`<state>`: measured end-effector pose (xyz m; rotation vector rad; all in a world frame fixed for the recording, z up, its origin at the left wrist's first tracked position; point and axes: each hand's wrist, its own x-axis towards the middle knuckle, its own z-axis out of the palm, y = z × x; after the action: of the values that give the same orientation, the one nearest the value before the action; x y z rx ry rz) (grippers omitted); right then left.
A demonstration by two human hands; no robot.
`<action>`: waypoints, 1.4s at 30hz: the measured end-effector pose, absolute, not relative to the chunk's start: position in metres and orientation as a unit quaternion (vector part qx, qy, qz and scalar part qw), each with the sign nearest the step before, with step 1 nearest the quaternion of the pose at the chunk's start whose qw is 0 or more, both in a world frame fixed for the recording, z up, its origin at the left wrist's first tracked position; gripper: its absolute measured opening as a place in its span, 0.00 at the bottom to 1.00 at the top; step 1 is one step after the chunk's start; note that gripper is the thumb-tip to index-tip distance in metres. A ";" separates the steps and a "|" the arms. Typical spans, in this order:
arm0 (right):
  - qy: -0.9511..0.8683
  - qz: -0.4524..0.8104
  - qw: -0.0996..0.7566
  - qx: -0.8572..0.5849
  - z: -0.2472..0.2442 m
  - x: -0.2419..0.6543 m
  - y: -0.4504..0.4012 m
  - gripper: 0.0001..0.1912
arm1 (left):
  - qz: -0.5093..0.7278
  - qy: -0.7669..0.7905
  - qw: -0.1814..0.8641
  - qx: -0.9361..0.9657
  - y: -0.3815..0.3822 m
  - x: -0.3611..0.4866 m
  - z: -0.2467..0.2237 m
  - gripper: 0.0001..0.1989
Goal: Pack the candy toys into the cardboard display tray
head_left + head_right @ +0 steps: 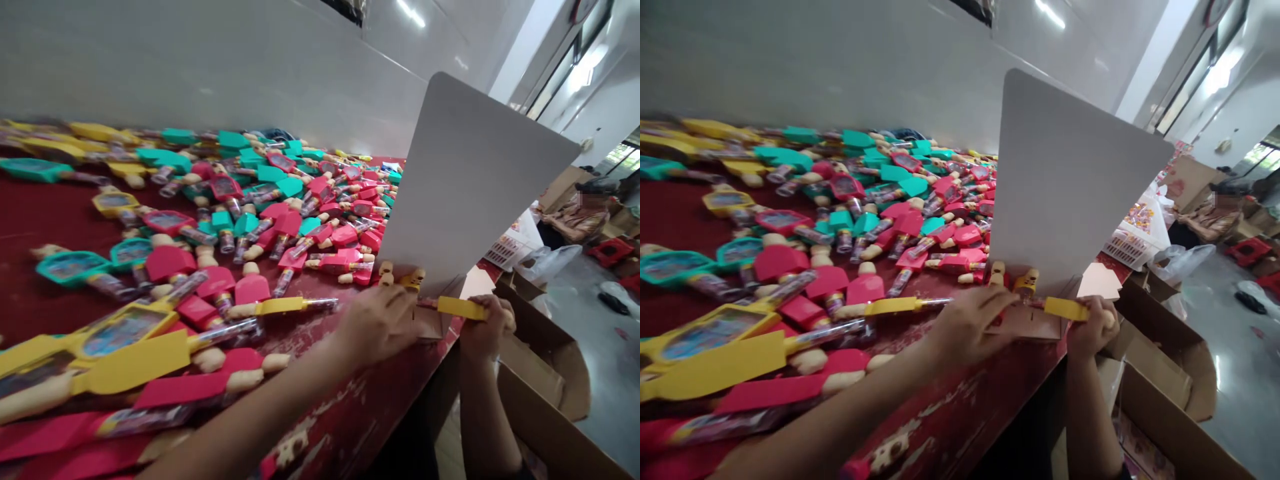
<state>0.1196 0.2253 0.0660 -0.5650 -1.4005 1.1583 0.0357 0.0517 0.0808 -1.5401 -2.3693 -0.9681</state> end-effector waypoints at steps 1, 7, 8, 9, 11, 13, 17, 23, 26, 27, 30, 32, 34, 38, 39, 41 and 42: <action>-0.602 0.476 0.586 -0.260 0.063 0.111 0.233 0.13 | -0.332 -0.786 0.122 -0.508 0.060 0.025 0.082 0.21; -0.749 0.387 0.502 -0.192 0.011 0.087 0.240 0.16 | -0.202 -0.829 0.074 -0.517 0.094 -0.012 0.077 0.21; -0.763 0.377 0.494 -0.175 0.004 0.088 0.239 0.16 | -0.173 -0.838 0.047 -0.515 0.095 -0.013 0.075 0.22; -0.772 0.369 0.491 -0.165 0.000 0.089 0.239 0.16 | -0.150 -0.845 0.026 -0.512 0.095 -0.014 0.073 0.21; -0.779 0.360 0.489 -0.159 -0.001 0.090 0.240 0.17 | -0.133 -0.852 0.008 -0.507 0.093 -0.014 0.071 0.21; -0.781 0.352 0.488 -0.168 0.005 0.087 0.242 0.16 | -0.164 -0.846 0.019 -0.507 0.093 -0.014 0.069 0.23; -0.805 0.329 0.463 -0.172 0.018 0.066 0.239 0.15 | -0.188 -0.835 0.030 -0.516 0.098 -0.014 0.069 0.28; -0.847 0.252 0.456 -0.104 0.020 0.047 0.220 0.13 | -0.146 -0.857 0.004 -0.493 0.106 -0.012 0.070 0.26; -0.846 0.256 0.456 -0.108 0.021 0.047 0.218 0.13 | -0.146 -0.861 0.014 -0.488 0.106 -0.012 0.069 0.24; -0.843 0.261 0.455 -0.115 0.022 0.048 0.219 0.13 | -0.146 -0.862 0.019 -0.485 0.106 -0.011 0.070 0.23; -0.837 0.278 0.451 -0.139 0.024 0.050 0.222 0.14 | -0.140 -0.864 0.014 -0.483 0.105 -0.012 0.072 0.22; -0.832 0.294 0.444 -0.158 0.024 0.051 0.224 0.14 | -0.139 -0.865 -0.003 -0.482 0.104 -0.013 0.074 0.22; -0.824 0.312 0.440 -0.176 0.023 0.052 0.227 0.15 | -0.151 -0.864 -0.011 -0.480 0.103 -0.014 0.074 0.23; -0.793 0.351 0.444 -0.226 0.020 0.051 0.239 0.16 | -0.176 -0.860 -0.003 -0.478 0.103 -0.015 0.070 0.23; -0.784 0.359 0.444 -0.243 0.018 0.049 0.241 0.16 | -0.180 -0.860 0.000 -0.478 0.103 -0.015 0.068 0.23; -0.778 0.360 0.440 -0.266 0.015 0.046 0.243 0.17 | -0.187 -0.857 0.008 -0.480 0.103 -0.015 0.065 0.23; -0.782 0.353 0.437 -0.269 0.013 0.044 0.242 0.18 | -0.191 -0.856 0.014 -0.481 0.102 -0.015 0.064 0.23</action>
<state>0.0437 0.2424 0.0128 -0.6698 -1.9464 0.8780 -0.0152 0.1022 0.0637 -1.4966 -2.6646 -0.5962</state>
